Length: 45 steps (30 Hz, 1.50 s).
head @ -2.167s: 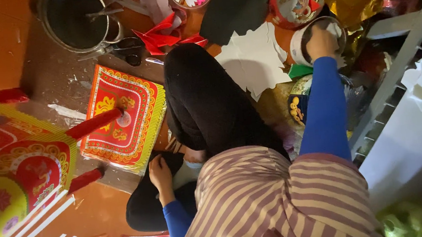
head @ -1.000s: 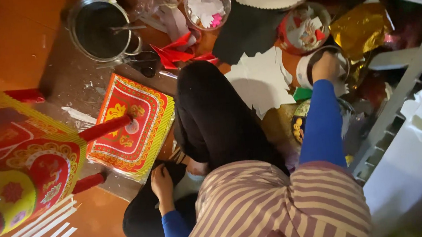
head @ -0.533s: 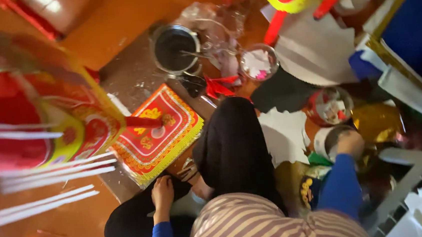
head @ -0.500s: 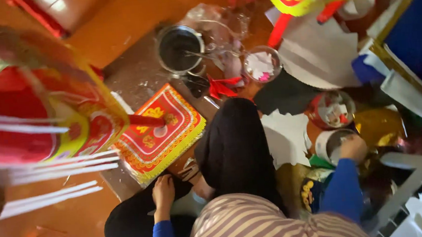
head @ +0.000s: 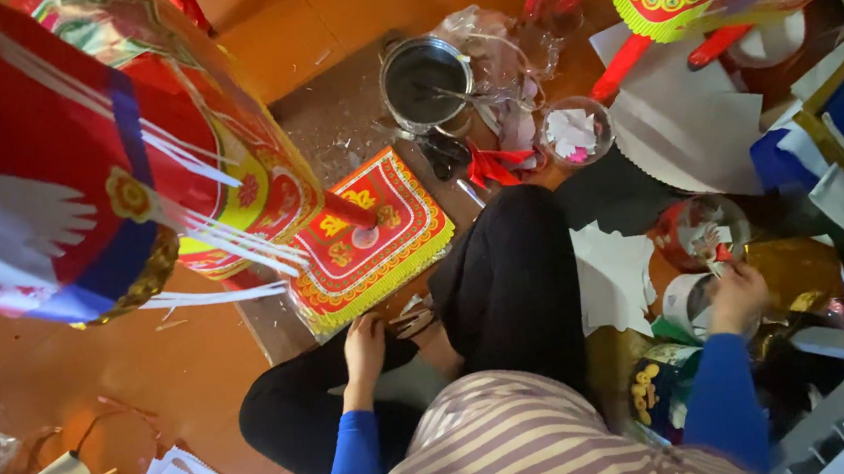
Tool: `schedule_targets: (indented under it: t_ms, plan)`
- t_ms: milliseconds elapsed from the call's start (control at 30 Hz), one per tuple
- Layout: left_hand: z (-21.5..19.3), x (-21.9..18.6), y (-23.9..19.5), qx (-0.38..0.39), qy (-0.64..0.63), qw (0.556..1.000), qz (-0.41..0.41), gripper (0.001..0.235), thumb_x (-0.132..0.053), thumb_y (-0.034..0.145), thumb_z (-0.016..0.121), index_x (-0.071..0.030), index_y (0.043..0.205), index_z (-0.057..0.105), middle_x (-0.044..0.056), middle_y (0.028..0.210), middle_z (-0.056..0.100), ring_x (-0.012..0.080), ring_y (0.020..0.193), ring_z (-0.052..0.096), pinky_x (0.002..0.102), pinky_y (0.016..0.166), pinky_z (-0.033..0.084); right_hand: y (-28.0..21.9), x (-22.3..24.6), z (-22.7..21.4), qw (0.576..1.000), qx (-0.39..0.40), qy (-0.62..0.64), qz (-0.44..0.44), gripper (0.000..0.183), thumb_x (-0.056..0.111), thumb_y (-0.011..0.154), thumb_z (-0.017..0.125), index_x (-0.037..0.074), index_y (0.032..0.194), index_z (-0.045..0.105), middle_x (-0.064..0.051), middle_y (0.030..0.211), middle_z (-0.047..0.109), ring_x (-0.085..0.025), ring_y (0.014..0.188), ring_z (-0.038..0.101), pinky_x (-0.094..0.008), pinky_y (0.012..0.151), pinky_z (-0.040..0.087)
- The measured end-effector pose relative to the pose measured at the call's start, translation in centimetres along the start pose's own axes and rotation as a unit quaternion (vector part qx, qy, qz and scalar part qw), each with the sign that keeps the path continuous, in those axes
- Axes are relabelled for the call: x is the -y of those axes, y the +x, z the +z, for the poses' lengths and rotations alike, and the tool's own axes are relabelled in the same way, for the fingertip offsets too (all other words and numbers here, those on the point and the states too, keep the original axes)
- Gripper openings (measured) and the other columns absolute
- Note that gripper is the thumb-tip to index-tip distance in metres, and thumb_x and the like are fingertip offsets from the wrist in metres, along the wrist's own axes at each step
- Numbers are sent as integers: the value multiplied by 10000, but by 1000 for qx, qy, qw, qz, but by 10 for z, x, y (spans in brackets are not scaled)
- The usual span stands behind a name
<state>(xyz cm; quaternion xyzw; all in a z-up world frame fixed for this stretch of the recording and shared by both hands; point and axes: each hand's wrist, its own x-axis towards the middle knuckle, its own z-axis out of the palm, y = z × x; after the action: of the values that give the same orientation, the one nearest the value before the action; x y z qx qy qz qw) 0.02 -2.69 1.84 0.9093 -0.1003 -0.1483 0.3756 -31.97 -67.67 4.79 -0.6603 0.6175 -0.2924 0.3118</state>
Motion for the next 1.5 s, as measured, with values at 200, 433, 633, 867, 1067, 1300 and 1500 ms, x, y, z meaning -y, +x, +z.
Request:
schedule_targets:
  t_ms: [200,433,633,867,1067,1300,1500]
  plan:
    - [0,-129,5,50,-188,959,208,242,-137,961,832,-141,1203,817,116,1149,782,408,1162,748,478,1005,601,-213,296,55,888,403,221,10,677,118,901,648,205,1569,589,57,906,560,16,697,579,-131,617,573]
    - [-62,-242,-25,146,-322,905,237,348,-144,933,877,-88,1268,803,113,1140,777,301,1080,773,440,968,592,-336,264,110,579,746,326,53,942,15,943,645,182,1769,227,-121,1187,744,-58,758,582,-150,601,436]
    - [-67,-240,-29,154,-309,920,185,371,-142,858,938,-70,1209,838,135,987,788,235,899,744,395,835,584,-338,230,136,538,762,353,76,1008,340,1003,791,216,1779,160,-221,1386,733,-81,588,654,-204,472,487]
    - [-46,-197,-19,108,-178,967,143,129,-74,884,921,-95,995,858,118,882,826,278,853,802,376,813,613,-240,191,95,871,433,145,-180,277,154,972,858,162,1236,777,-29,845,774,-152,713,723,-256,675,563]
    - [-33,-124,-12,93,-98,987,82,126,-69,923,910,-61,1033,849,157,893,815,236,869,781,391,826,606,-39,1,13,973,186,-77,-116,57,144,1035,769,121,1010,816,-76,867,730,-276,880,691,-391,786,546]
    - [-45,-170,-18,67,-91,992,-50,198,-160,980,866,-107,998,676,33,816,693,122,732,635,291,753,530,25,-51,-30,830,256,-446,-217,288,-81,812,560,81,835,798,-184,940,767,-479,883,736,-599,703,613]
    - [-31,-185,-21,45,-181,982,-29,251,-57,992,812,-74,936,568,74,758,637,113,630,599,246,637,500,15,-90,29,749,252,-601,-119,415,63,1002,546,64,1357,760,-141,1535,545,-365,1121,668,-541,676,545]
